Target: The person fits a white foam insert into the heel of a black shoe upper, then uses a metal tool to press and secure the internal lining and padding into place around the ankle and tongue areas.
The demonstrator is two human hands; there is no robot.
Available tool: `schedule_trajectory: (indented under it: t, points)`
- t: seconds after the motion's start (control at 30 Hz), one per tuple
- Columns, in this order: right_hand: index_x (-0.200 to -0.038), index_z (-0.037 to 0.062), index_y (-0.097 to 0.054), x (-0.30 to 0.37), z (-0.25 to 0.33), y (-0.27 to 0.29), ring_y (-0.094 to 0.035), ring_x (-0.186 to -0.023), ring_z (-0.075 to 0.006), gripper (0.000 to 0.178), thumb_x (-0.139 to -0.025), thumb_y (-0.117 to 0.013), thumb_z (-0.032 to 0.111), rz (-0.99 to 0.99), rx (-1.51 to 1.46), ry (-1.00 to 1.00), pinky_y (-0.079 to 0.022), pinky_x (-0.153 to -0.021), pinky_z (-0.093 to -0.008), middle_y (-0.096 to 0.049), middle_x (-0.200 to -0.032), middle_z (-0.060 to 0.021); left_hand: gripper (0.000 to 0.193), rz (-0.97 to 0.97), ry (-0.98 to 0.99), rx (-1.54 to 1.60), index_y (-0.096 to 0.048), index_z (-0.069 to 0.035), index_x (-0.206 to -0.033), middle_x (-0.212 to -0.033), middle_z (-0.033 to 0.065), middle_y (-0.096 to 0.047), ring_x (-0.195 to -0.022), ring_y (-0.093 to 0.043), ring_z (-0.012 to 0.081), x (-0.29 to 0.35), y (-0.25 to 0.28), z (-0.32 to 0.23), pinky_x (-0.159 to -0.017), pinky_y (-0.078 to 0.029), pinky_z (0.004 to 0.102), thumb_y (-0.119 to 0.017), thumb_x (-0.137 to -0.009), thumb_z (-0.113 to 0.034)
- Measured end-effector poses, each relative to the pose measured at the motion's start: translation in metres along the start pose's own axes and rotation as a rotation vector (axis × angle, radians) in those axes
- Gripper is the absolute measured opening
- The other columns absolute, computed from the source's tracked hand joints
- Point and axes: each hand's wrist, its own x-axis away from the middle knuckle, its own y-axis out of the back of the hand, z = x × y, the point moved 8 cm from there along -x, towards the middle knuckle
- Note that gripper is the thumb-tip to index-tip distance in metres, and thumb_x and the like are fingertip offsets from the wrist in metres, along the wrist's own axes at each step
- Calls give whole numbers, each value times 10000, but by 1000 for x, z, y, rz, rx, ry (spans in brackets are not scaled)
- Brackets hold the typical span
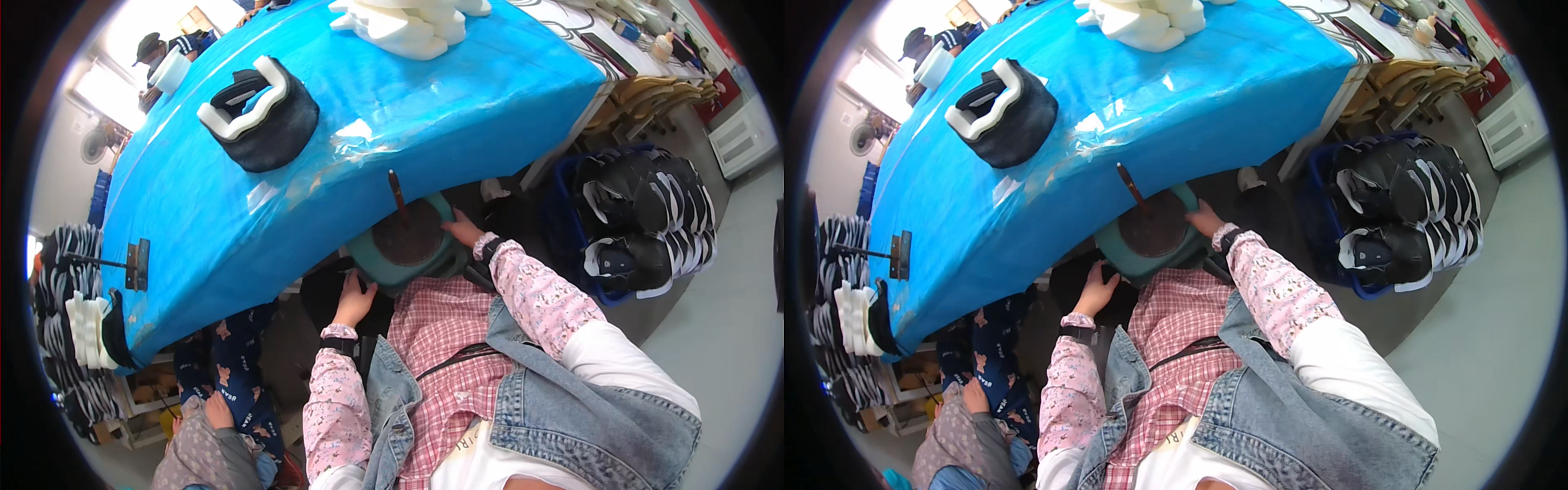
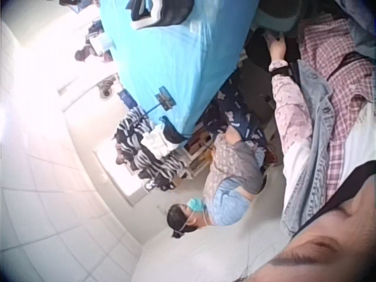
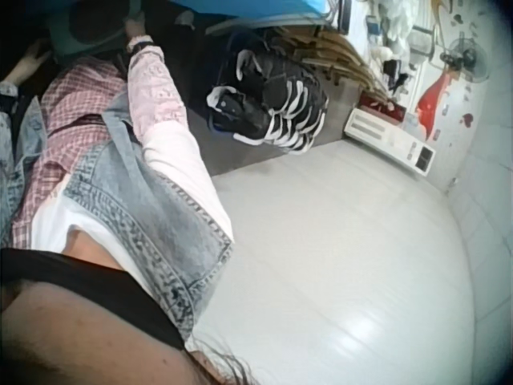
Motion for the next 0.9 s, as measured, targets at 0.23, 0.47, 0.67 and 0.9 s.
schedule_trajectory:
  t: [0.23,0.47,0.67,0.9]
  points:
    - [-1199,-80,-402,62,-7,25,-529,-1024,-292,607,-747,-616,264,63,337,-145,-408,-869,-325,-535,-1122,-217,688,82,30,41,-285,41,-1297,-1258,266,-402,-1182,-381,372,-5,-22,-2,-967,-334,382,-570,-788,-324]
    - [-1224,-56,-365,81,31,16,-481,-1042,-335,655,-711,-646,240,-282,788,312,-398,-877,-364,-447,-1173,-233,646,38,-88,-191,-328,31,-1279,-1152,234,-508,-1026,-511,366,9,-29,-29,-861,-408,414,-575,-777,-292]
    - [-1016,40,-521,61,100,-45,-591,-681,-289,379,-806,-560,353,216,652,386,-441,-637,-385,-597,-690,-112,554,-76,-250,-391,-416,9,-1205,-1073,191,-560,-966,-543,325,29,-34,-34,-818,-422,411,-600,-742,-232]
    - [-940,45,-568,27,100,-57,-605,-706,-283,298,-817,-567,316,248,572,210,-451,-651,-387,-621,-698,-108,522,-148,-269,-355,-431,11,-1179,-1039,186,-574,-953,-549,318,30,-31,-34,-807,-425,407,-598,-730,-196]
